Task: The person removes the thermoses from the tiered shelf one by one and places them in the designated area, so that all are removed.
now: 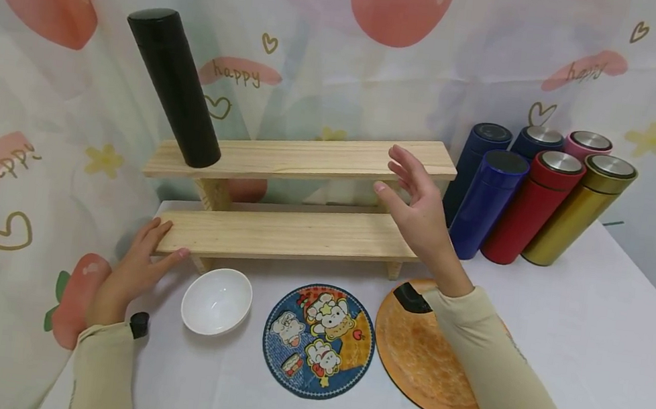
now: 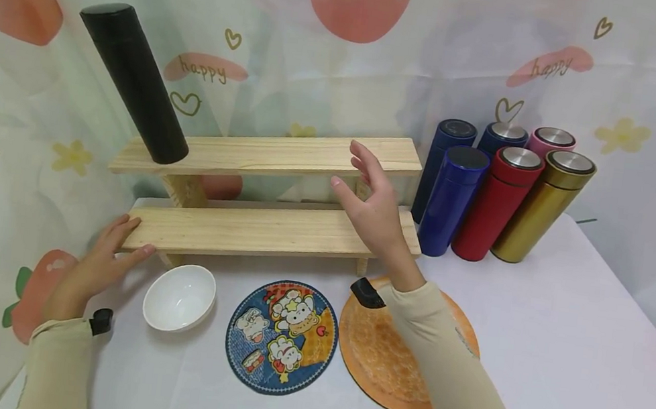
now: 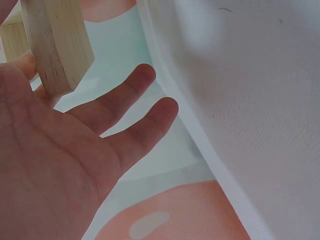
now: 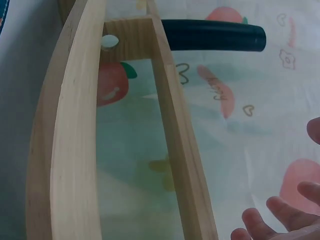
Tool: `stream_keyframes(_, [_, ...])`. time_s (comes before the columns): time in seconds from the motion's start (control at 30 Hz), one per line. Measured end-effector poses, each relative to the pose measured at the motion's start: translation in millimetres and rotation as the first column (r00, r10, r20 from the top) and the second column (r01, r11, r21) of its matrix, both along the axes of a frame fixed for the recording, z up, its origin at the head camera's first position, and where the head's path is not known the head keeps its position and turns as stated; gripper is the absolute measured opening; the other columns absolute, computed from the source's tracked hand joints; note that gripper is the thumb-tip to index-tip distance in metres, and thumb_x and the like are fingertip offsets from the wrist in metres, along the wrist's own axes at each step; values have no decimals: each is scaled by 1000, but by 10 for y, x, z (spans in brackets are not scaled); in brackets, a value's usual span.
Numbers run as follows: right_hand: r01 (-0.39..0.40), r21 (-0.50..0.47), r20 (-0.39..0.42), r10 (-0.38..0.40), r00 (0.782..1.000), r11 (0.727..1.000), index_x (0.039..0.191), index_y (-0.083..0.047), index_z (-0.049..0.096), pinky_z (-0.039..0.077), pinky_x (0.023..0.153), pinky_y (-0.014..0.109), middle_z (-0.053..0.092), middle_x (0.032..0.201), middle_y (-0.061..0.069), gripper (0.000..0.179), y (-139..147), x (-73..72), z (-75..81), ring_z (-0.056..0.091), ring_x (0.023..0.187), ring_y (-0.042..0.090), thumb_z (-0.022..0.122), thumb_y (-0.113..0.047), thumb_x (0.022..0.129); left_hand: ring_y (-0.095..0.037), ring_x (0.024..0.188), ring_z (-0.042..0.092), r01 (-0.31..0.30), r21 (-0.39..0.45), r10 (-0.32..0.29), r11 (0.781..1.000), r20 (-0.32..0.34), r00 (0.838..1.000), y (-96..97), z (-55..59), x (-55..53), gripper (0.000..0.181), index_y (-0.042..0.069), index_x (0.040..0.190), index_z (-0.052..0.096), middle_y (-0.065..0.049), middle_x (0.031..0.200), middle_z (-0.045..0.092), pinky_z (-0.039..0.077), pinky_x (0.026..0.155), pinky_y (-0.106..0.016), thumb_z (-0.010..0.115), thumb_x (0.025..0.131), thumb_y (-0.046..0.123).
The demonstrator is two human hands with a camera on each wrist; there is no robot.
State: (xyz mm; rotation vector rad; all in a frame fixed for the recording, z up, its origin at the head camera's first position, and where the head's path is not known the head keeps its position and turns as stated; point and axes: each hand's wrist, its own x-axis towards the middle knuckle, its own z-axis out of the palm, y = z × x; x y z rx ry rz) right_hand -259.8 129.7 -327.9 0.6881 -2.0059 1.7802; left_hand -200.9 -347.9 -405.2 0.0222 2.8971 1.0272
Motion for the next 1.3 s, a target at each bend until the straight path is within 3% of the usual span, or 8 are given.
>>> stream_keyframes(0.27, [-29, 28, -13, 30, 999, 999, 160, 1, 45, 31, 121, 59, 48, 163, 13, 64, -162, -13, 62, 44, 148, 42, 69, -5, 101, -56, 158, 6, 27, 33, -25, 999, -54, 998, -6, -10, 5, 92, -3, 168, 18, -28, 175, 0, 16, 120, -76, 69, 105, 39])
stream_keyframes(0.8, [-150, 44, 17, 149, 989, 988, 162, -1, 42, 32, 122, 55, 45, 164, 14, 67, -528, -90, 112, 42, 150, 41, 68, -13, 102, -55, 158, 5, 15, 28, -14, 999, -32, 999, -8, -14, 3, 93, -1, 169, 17, -27, 176, -2, 15, 120, -76, 68, 106, 43])
stream_keyframes(1.3, [-201, 38, 90, 197, 976, 979, 162, -2, 43, 36, 120, 52, 47, 162, 14, 68, -1059, -131, 223, 46, 148, 39, 69, -20, 102, -54, 159, 4, 1, 27, 0, 1000, -28, 1000, 0, -9, -2, 94, 0, 170, 17, -25, 176, -1, 15, 121, -75, 69, 105, 45])
